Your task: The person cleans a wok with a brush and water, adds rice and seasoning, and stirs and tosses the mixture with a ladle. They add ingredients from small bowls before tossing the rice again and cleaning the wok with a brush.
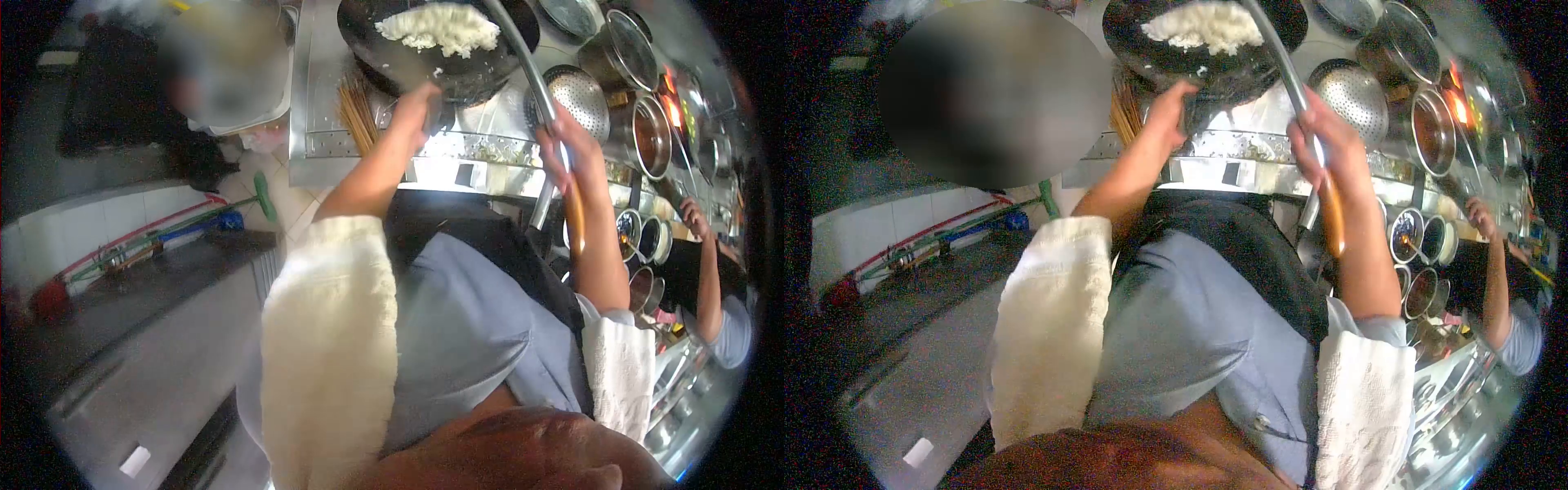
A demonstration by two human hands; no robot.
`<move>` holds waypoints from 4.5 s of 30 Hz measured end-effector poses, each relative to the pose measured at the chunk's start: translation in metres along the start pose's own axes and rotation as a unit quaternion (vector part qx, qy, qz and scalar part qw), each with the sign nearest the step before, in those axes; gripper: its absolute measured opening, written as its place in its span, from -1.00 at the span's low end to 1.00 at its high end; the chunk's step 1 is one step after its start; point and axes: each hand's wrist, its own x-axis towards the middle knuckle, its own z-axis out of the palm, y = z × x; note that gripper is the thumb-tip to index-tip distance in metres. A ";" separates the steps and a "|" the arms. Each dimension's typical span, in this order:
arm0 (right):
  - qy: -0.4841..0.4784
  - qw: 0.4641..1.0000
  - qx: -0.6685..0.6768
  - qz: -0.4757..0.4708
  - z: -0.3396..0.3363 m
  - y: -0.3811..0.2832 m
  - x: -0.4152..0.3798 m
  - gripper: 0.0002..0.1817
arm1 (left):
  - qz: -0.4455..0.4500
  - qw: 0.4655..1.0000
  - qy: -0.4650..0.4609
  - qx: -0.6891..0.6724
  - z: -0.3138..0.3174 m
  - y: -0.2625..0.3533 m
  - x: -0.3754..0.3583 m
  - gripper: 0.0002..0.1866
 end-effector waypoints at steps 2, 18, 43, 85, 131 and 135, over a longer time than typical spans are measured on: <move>0.058 0.995 -0.010 0.084 -0.021 0.004 0.034 -0.54 | 0.007 0.999 -0.041 -0.009 -0.007 -0.003 0.035 -0.74; 0.151 0.612 -0.776 0.014 0.033 0.096 0.069 -0.32 | -0.113 0.980 -0.127 0.105 -0.078 -0.027 -0.066 -0.70; 0.876 0.145 0.361 -0.285 0.083 0.569 -0.841 -0.26 | 0.176 0.341 -0.592 0.709 0.046 -0.289 -0.245 -0.45; 0.261 0.517 -0.754 -0.310 -0.008 -0.004 0.200 -0.88 | 0.049 0.977 -0.109 0.175 -0.064 0.086 -0.179 -0.63; 0.959 0.265 -0.071 0.074 0.030 0.383 -0.656 -0.57 | 0.175 0.779 -0.337 0.499 0.122 -0.174 -0.262 -0.62; 0.534 0.835 -0.062 -0.119 -0.014 0.245 -0.436 -0.45 | 0.041 0.899 -0.248 0.359 0.119 -0.185 -0.255 -0.69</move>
